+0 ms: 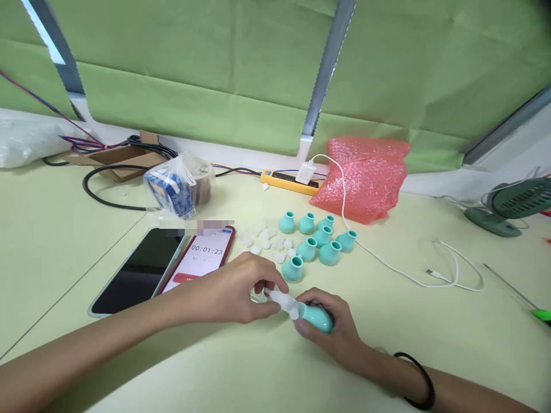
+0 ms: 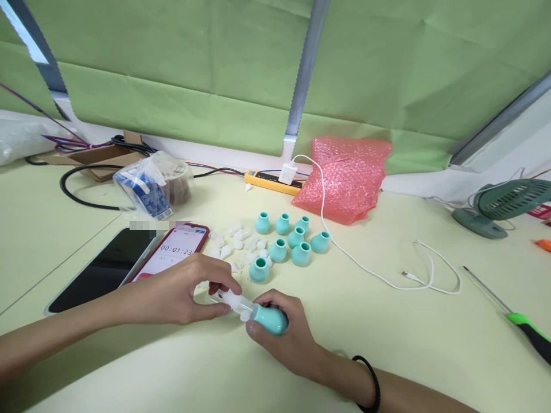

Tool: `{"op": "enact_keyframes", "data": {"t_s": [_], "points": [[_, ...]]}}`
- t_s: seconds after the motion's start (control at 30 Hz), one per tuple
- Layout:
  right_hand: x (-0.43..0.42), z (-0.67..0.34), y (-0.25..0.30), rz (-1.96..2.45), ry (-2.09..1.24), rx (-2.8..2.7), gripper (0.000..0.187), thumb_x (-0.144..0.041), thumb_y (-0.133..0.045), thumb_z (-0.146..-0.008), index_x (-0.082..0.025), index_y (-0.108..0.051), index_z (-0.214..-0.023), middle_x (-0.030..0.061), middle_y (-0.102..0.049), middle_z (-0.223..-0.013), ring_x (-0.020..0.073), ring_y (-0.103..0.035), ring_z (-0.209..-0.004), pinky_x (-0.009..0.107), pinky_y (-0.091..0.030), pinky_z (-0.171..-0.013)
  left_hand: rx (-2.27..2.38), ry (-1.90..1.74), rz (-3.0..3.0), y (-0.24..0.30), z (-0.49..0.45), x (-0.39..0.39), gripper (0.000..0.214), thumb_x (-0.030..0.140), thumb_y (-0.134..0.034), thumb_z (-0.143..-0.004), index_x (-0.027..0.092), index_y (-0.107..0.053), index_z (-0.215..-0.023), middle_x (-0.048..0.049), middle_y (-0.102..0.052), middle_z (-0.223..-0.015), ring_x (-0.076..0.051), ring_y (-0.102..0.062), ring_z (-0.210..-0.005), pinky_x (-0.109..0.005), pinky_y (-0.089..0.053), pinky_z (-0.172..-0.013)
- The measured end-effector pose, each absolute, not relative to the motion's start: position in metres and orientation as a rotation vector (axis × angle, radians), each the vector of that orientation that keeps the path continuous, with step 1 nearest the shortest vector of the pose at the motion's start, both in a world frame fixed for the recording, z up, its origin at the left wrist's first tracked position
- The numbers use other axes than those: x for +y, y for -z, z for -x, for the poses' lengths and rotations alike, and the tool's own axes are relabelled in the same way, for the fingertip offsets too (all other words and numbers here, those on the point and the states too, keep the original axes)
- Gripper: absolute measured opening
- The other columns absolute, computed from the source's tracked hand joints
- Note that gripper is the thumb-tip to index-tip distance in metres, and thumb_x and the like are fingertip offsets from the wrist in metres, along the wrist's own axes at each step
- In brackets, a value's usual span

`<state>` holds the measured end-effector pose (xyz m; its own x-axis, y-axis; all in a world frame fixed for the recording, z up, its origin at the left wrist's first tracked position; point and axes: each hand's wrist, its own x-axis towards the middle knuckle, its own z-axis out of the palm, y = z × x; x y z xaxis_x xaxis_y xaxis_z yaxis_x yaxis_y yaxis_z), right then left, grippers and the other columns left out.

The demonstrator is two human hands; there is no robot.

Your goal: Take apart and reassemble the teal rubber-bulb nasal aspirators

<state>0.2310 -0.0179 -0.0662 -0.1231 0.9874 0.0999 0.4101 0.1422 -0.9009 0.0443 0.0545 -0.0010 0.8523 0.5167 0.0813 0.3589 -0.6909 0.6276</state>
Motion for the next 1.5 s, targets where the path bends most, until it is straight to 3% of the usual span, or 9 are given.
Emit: {"op": "enact_keyframes", "data": {"t_s": [1.1,1.33,1.5], "points": [[-0.02,-0.232,0.07,1.304,-0.905,-1.725,0.012,-0.025,-0.059,-0.064,-0.018,-0.052,-0.069,-0.0016,-0.051,-0.06,0.0107,-0.046,-0.054,0.021,-0.039,-0.05,0.589,-0.217,-2.635,-0.003,-0.042,0.043,0.017,0.011,-0.052,-0.076,0.019,-0.061,-0.088,-0.0002,-0.051,-0.075,-0.012,-0.052,-0.069,-0.02,-0.036,-0.059],[-0.022,-0.236,0.077,1.234,-0.814,-1.809,0.016,-0.027,-0.06,-0.065,-0.017,-0.054,-0.076,0.0002,-0.055,-0.066,0.0122,-0.05,-0.058,0.023,-0.041,-0.054,0.508,-0.199,-2.463,-0.003,-0.041,0.048,0.018,0.014,-0.056,-0.075,0.019,-0.062,-0.092,-0.0004,-0.058,-0.083,-0.012,-0.054,-0.078,-0.019,-0.039,-0.067],[-0.026,-0.239,0.087,1.218,-0.741,-1.803,0.02,-0.029,-0.06,-0.068,-0.018,-0.054,-0.084,0.0031,-0.058,-0.075,0.0157,-0.054,-0.068,0.027,-0.044,-0.062,0.439,-0.202,-2.401,-0.003,-0.043,0.05,0.019,0.018,-0.054,-0.076,0.02,-0.061,-0.094,-0.0002,-0.061,-0.077,-0.012,-0.054,-0.069,-0.021,-0.038,-0.063]]}}
